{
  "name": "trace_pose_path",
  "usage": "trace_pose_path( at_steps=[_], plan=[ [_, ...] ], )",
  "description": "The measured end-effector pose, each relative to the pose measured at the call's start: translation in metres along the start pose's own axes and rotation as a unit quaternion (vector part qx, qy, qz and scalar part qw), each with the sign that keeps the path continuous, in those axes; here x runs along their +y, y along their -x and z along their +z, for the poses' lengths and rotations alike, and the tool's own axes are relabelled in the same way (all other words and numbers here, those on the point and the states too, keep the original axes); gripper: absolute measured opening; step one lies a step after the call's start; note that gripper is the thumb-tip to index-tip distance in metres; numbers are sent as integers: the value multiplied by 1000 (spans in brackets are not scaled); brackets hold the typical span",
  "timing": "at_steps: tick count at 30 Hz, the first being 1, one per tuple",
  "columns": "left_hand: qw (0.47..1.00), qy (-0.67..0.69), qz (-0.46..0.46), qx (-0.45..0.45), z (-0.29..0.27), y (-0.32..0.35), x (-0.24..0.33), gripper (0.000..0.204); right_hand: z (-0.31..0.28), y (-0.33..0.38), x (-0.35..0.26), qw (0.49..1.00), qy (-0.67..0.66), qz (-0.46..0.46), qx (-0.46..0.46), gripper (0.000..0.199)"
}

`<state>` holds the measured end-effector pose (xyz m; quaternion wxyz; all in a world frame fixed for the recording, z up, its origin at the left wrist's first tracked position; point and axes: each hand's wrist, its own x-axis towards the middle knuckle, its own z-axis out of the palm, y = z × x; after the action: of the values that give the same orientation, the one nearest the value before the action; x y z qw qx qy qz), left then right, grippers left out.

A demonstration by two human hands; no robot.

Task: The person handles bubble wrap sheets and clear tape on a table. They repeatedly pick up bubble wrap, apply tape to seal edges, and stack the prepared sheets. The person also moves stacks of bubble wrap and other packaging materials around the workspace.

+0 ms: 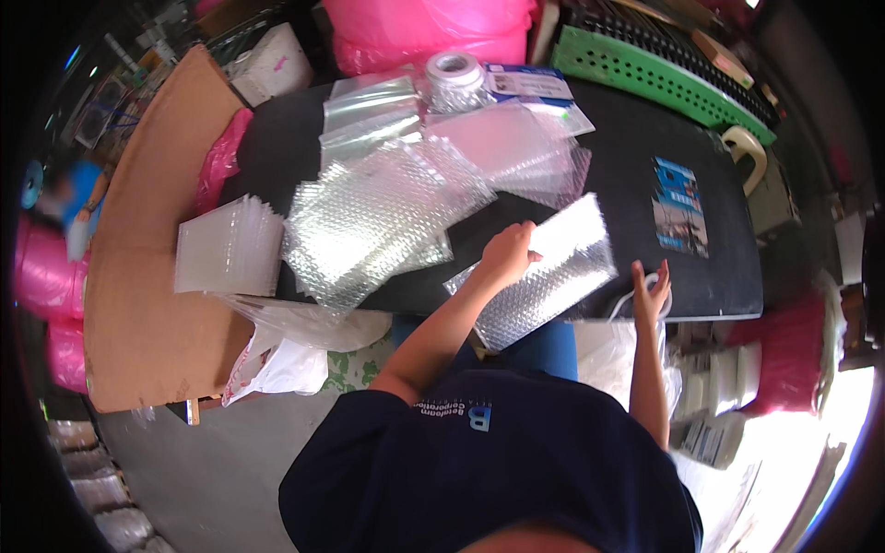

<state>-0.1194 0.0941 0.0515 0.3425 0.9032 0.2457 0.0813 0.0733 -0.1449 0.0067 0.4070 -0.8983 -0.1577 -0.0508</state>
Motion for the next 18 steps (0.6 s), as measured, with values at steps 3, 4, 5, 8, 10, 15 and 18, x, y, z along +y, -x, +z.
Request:
trace_pose_path(
  at_steps=[3,4,5,8,10,15,18],
  plan=[
    [998,35,55,-20,-82,26,21,41,25,59,-82,852,-453,137,-223,55],
    [996,52,63,-31,-104,31,16,42,32,75,-110,799,-478,216,-294,46],
    [994,53,96,-10,-126,33,6,41,44,87,-134,765,-515,205,-328,40],
    [987,99,111,54,-190,23,-52,45,96,98,-201,705,-578,200,-360,28],
    [999,23,-6,43,-241,18,-74,63,133,94,-238,749,-534,161,-359,44],
    [976,-129,-177,-12,-244,2,-195,117,243,80,-252,890,-354,128,-258,93],
    [947,-159,-256,-113,-191,24,-274,128,200,134,-295,953,-64,184,-231,95]
  ],
)
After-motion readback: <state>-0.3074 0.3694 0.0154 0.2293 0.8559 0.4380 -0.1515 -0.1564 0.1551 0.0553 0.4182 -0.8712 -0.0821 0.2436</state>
